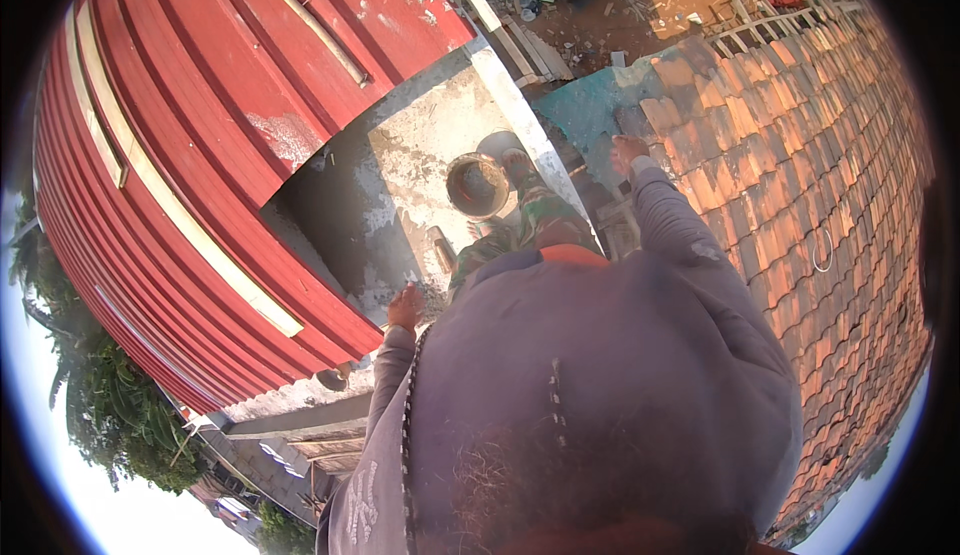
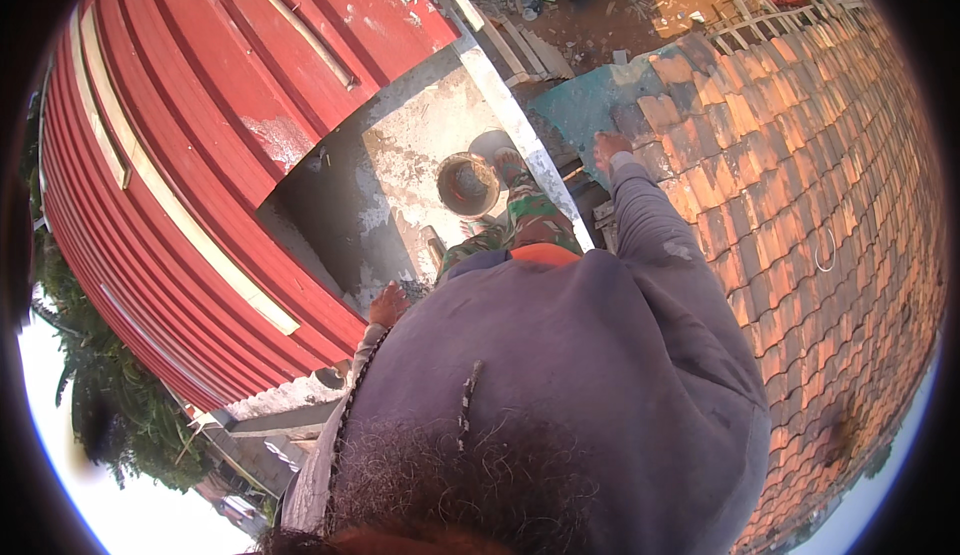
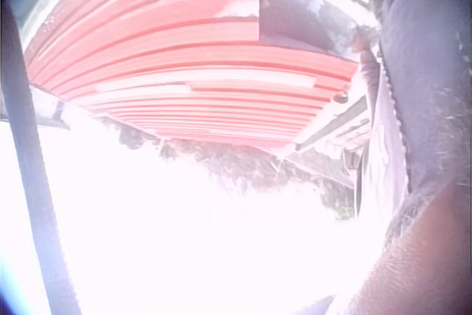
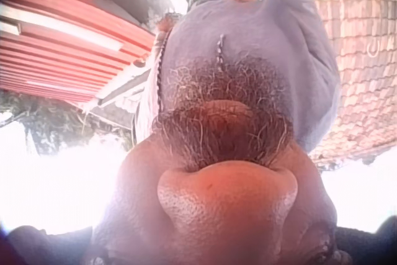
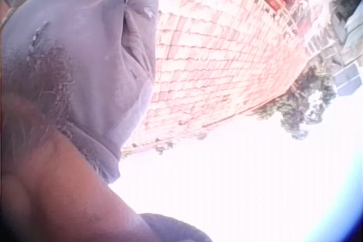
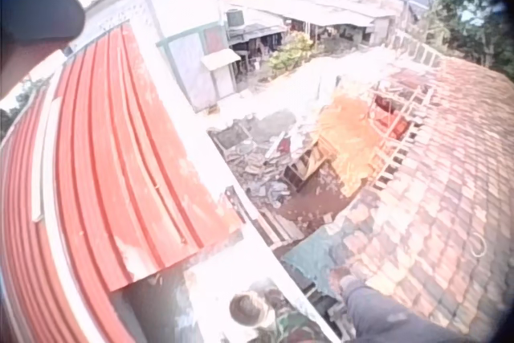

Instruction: The person applies cement mixture to a roof edge using a trowel, scooping the material from a small bucket and smoothing it along the structural beam.

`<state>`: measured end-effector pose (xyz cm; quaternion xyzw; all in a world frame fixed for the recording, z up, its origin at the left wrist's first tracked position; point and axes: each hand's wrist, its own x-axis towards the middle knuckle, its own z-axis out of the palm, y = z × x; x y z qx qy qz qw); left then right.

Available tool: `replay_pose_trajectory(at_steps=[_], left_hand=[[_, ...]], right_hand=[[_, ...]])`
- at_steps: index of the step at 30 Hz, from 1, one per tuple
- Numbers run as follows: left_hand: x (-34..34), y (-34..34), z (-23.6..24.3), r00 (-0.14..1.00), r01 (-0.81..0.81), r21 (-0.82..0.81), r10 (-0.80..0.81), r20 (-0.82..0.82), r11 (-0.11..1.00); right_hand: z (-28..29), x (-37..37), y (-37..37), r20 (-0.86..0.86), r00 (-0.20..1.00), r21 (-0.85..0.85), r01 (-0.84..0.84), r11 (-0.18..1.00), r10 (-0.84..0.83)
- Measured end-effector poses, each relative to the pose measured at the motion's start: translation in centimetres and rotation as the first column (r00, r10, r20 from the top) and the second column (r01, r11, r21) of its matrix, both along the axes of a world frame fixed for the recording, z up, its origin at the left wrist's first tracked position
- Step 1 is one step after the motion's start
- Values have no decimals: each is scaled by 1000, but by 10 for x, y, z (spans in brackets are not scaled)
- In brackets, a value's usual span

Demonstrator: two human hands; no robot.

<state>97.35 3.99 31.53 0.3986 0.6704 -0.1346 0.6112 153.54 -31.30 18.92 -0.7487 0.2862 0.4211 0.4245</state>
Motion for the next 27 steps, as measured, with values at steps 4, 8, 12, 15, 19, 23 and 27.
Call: replay_pose_trajectory(at_steps=[4,8,12,15,19,23,27], left_hand=[[-78,-28,-33,448,820,424,-893,-53,386],[3,-81,13,747,656,-111,-663,-53,747],[15,-102,-6,638,737,-148,-751,-166,659],[-29,-135,-63,766,634,21,-624,-155,773],[-69,-135,-42,773,401,-263,-478,-417,877],[-94,-125,-20,774,334,-226,-403,-489,915],[-76,-128,-53,819,352,-239,-422,-389,905]], right_hand=[[-10,-58,84,-59,984,46,-164,985,166],[-96,-115,104,-174,931,117,-303,946,320],[-190,-184,140,-151,763,161,-608,778,628],[-249,-187,156,101,342,-326,-876,356,934],[-260,-196,234,-297,381,-234,-918,320,876],[-267,-192,291,-160,220,-204,-961,186,962],[-341,-168,224,-200,446,-76,-895,440,873]])
